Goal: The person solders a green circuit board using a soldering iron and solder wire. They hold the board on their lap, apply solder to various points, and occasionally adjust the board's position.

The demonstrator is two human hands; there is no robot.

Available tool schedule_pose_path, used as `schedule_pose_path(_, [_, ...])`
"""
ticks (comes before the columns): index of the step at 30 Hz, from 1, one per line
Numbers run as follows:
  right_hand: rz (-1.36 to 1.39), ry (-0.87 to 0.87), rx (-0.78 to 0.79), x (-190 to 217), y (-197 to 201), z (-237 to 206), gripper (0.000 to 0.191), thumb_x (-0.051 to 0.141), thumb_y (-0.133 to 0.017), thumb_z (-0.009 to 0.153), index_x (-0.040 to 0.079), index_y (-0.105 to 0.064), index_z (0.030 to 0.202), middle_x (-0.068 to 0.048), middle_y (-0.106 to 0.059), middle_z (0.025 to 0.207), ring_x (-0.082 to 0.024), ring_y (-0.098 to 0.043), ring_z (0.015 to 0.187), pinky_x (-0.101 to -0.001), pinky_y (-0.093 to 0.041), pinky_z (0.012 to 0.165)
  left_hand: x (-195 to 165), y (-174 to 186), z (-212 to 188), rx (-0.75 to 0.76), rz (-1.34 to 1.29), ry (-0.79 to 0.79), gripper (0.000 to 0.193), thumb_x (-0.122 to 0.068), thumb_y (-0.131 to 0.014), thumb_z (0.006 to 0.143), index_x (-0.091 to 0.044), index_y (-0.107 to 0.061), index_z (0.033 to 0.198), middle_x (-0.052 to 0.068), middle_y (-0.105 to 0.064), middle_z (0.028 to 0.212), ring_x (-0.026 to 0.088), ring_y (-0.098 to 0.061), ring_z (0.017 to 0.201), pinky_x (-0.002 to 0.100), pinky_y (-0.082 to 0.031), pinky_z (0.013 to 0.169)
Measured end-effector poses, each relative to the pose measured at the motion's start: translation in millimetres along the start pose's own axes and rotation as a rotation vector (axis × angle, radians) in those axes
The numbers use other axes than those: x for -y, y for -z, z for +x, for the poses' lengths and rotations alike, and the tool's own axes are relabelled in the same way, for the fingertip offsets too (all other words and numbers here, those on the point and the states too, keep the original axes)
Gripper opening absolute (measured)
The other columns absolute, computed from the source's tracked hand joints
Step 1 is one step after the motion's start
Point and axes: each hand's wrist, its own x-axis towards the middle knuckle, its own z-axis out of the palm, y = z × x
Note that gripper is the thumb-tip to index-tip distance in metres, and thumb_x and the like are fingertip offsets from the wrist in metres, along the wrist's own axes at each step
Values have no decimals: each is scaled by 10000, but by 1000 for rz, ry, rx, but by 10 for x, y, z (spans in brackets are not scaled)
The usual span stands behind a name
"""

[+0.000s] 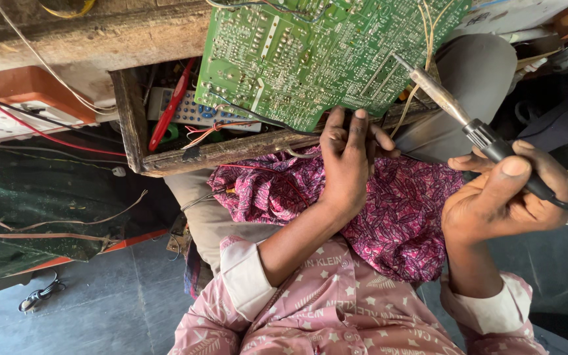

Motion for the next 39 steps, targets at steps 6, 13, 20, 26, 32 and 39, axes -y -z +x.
schedule_pose_path(6, [-14,22,61,27,38,-5,323,149,-611,1212,-141,-501,1303,-248,-575,1120,-305,-706,724,-347,-657,608,13,12,1,-5,-8,8,210,-237,-477,1122,-44,-428,1054,92,-653,712,113,-575,487,219,-383,396])
schedule_pose_path(13, [-61,38,103,46,80,-3,336,177,-638,1205,-110,-504,1317,-252,-584,1119,-301,-721,733,-322,-629,616,27,13,-4,9,-32,-9,219,-239,-481,1136,-42,-425,1057,92,-650,720,101,-532,473,229,-415,422])
schedule_pose_path(20, [-54,46,103,14,89,-14,344,196,-656,1206,-65,-480,1344,-268,-619,1071,-295,-720,732,-322,-617,647,49,29,-9,6,-11,-3,214,-237,-480,1137,-47,-427,1054,92,-653,723,102,-541,488,229,-416,428])
schedule_pose_path(26, [-95,66,164,33,125,-22,339,211,-643,1217,-63,-480,1330,-264,-655,1051,-294,-730,752,-321,-611,687,58,39,-20,12,-23,-17,215,-239,-481,1140,-42,-432,1069,92,-653,725,100,-546,491,230,-421,430])
schedule_pose_path(32, [-74,55,150,19,140,-22,355,222,-657,1203,-57,-492,1346,-279,-645,1076,-291,-742,761,-317,-630,688,72,31,-27,2,-17,-5,205,-238,-478,1125,-42,-437,1083,91,-653,716,112,-568,486,222,-405,412])
schedule_pose_path(39, [-29,72,105,-52,180,4,342,189,-638,1192,-76,-459,1315,-271,-615,1118,-315,-738,738,-336,-661,653,84,24,-32,23,-53,-27,224,-233,-486,1150,-43,-431,1044,93,-647,726,85,-506,477,239,-453,459])
